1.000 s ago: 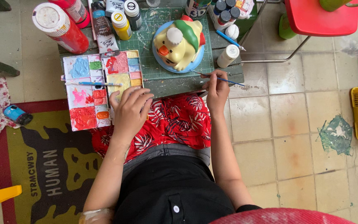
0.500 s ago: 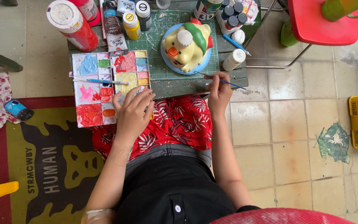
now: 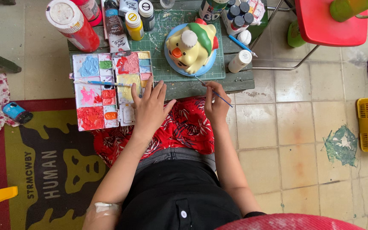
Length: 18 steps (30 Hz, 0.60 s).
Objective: The person sits on the floor with a paint palette and paints a ceramic duck figurine using a brush, dipping into paint wells and applying color to the duck's body, face and details, steadying or turning the figurine with the other hand.
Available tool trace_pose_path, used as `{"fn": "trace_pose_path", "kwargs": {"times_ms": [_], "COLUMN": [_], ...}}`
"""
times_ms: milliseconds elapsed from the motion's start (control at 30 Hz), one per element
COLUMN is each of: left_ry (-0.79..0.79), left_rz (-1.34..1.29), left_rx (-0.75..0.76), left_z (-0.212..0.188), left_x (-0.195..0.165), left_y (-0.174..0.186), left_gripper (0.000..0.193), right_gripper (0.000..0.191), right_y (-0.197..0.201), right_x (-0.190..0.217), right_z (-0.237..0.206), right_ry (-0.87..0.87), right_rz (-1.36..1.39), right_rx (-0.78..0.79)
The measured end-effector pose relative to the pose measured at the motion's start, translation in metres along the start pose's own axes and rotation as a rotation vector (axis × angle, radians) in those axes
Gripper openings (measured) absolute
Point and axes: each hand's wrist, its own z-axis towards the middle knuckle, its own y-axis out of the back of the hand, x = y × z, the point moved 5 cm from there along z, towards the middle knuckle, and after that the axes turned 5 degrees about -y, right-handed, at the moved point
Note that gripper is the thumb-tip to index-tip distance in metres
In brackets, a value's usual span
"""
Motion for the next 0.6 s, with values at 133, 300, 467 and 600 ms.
{"fn": "trace_pose_path", "kwargs": {"times_ms": [133, 300, 467, 600], "left_ry": [0.010, 0.018, 0.003, -0.008], "left_rz": [-0.008, -0.035, -0.091, -0.141], "left_rx": [0.008, 0.016, -0.018, -0.024], "left_z": [0.001, 0.002, -0.001, -0.008], "left_x": [0.002, 0.002, 0.004, 0.006], "left_y": [-0.003, -0.002, 0.011, 0.024], "left_gripper": [0.057, 0.056, 0.057, 0.055], "right_gripper": [0.009, 0.007, 0.009, 0.008], "right_y": [0.001, -0.001, 0.006, 0.003], "right_x": [-0.007, 0.000, -0.002, -0.004], "right_z": [0.003, 0.004, 0.008, 0.005], "right_ry": [-0.091, 0.013, -0.051, -0.049], "right_rz": [0.077, -0.049, 0.094, -0.004], "right_rx": [-0.038, 0.006, -0.070, -0.030]}}
